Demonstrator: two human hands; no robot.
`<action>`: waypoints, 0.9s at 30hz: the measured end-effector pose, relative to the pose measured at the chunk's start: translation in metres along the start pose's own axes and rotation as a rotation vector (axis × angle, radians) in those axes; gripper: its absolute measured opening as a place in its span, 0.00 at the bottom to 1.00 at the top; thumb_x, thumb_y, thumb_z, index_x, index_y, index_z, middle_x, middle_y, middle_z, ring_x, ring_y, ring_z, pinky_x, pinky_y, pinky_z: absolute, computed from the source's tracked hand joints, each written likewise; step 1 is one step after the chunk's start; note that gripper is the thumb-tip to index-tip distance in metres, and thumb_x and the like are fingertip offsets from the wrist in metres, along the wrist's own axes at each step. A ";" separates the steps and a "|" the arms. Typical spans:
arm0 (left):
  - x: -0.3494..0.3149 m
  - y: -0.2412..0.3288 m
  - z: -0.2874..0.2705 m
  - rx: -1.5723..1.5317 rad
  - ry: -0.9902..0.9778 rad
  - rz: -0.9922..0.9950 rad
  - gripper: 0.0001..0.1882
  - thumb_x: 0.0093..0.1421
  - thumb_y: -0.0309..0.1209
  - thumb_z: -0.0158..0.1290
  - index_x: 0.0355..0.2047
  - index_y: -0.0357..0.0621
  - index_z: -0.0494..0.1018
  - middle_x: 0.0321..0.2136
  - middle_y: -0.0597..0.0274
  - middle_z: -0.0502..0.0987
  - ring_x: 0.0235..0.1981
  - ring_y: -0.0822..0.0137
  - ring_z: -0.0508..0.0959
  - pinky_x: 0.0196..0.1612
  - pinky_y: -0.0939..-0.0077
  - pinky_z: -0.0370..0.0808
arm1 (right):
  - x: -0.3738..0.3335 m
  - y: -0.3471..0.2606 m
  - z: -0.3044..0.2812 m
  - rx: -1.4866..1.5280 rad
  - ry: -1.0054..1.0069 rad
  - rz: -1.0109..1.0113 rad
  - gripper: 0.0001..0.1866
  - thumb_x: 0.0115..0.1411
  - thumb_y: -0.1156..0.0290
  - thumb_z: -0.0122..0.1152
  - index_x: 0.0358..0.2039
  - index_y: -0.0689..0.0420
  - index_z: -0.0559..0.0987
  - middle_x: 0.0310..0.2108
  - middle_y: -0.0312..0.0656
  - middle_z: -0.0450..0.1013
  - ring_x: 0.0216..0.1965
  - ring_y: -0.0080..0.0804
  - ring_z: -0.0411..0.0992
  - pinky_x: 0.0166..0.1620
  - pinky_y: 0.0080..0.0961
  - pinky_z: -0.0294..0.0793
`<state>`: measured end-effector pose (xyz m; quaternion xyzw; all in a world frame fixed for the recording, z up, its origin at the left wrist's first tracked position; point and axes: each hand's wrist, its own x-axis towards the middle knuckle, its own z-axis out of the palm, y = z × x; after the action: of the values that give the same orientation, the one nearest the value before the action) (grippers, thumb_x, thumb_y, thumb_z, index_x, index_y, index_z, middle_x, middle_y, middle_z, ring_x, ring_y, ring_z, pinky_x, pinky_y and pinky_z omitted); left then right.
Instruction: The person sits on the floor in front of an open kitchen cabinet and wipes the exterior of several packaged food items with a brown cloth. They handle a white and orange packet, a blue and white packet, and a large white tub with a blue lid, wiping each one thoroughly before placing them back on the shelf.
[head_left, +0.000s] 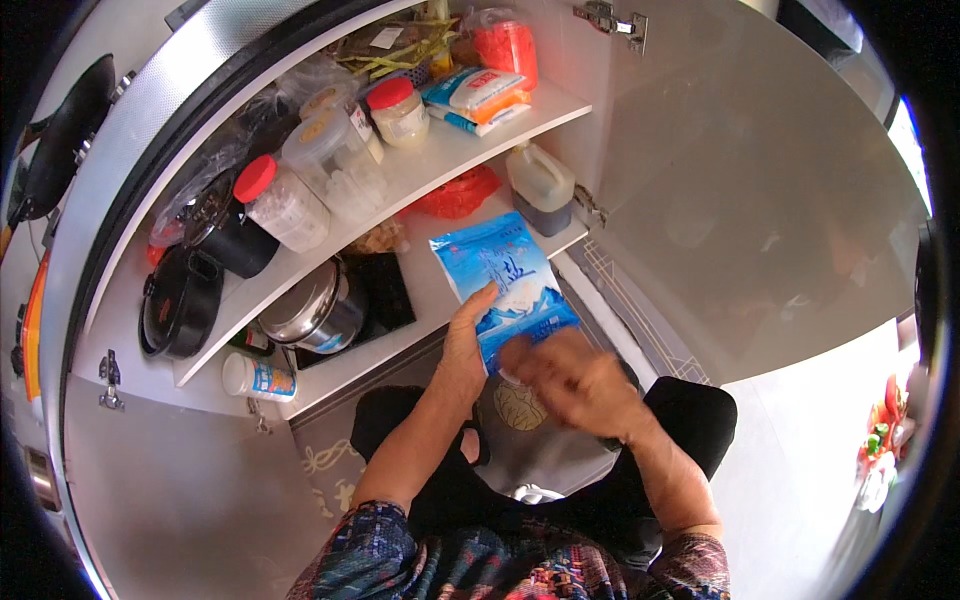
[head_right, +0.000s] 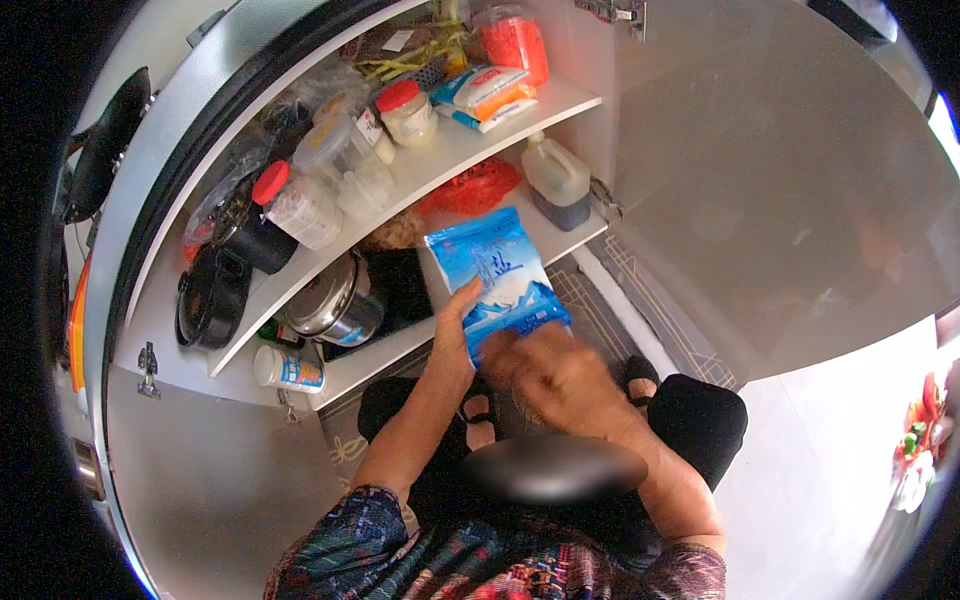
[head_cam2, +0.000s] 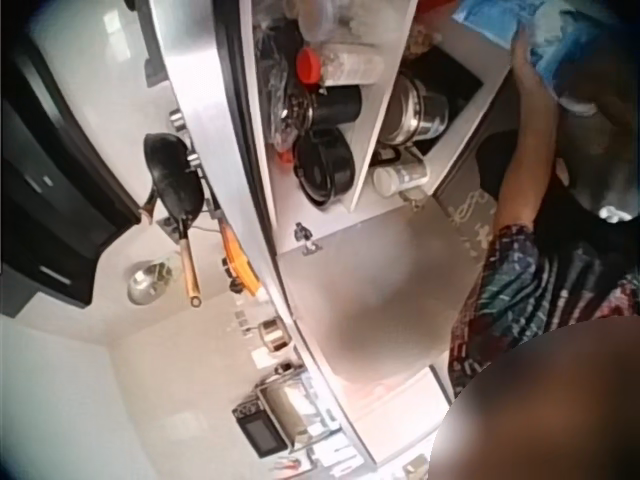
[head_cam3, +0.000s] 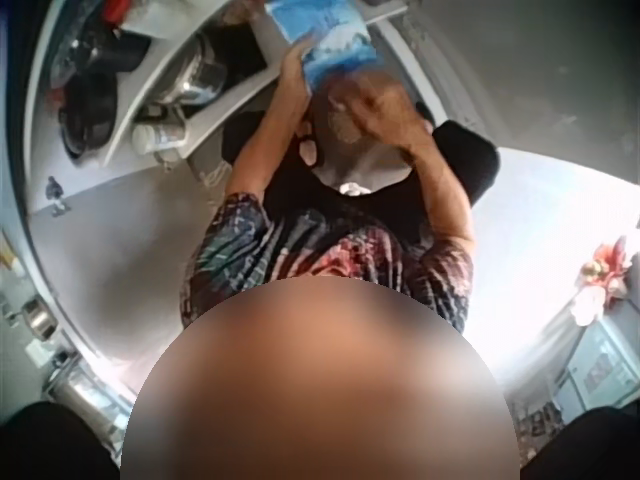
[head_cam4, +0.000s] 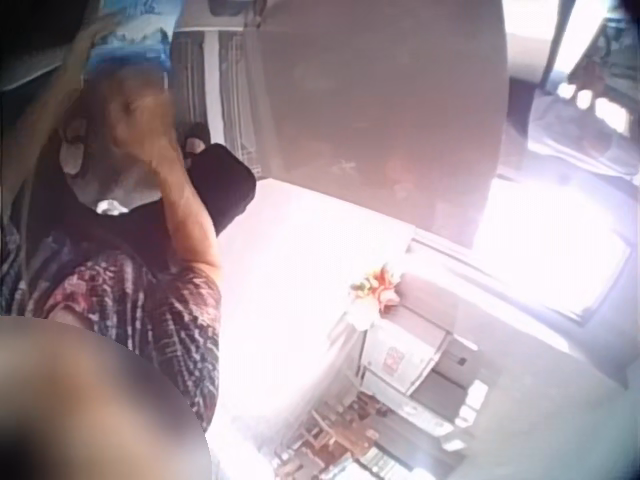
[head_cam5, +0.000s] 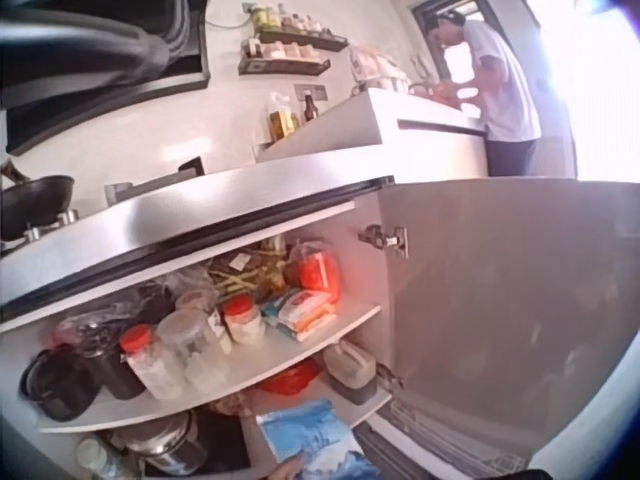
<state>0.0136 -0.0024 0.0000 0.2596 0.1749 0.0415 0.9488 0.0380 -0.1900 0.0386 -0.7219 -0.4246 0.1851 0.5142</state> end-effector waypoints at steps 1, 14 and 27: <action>0.000 0.000 0.002 0.064 0.019 0.068 0.28 0.55 0.37 0.54 0.53 0.37 0.64 0.48 0.46 0.72 0.47 0.50 0.75 0.51 0.51 0.72 | 0.001 0.004 -0.002 0.111 0.063 0.104 0.15 0.54 0.72 0.58 0.43 0.59 0.73 0.37 0.45 0.72 0.40 0.41 0.73 0.43 0.31 0.73; 0.004 -0.019 0.009 0.191 -0.011 0.006 0.23 0.54 0.32 0.59 0.49 0.39 0.68 0.42 0.56 0.76 0.42 0.61 0.77 0.48 0.66 0.75 | 0.015 0.039 0.008 1.352 0.418 0.454 0.15 0.53 0.70 0.66 0.40 0.61 0.75 0.33 0.38 0.74 0.32 0.26 0.73 0.35 0.23 0.75; 0.004 -0.035 -0.007 0.247 0.052 -0.081 0.23 0.53 0.23 0.59 0.50 0.43 0.67 0.43 0.58 0.75 0.44 0.61 0.77 0.47 0.66 0.77 | 0.001 0.061 0.016 0.968 0.518 0.596 0.10 0.53 0.74 0.63 0.36 0.62 0.76 0.26 0.38 0.72 0.23 0.22 0.69 0.25 0.20 0.70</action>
<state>0.0142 -0.0289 -0.0242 0.3660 0.2137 -0.0122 0.9057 0.0532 -0.1872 -0.0230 -0.5159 0.0655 0.3109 0.7956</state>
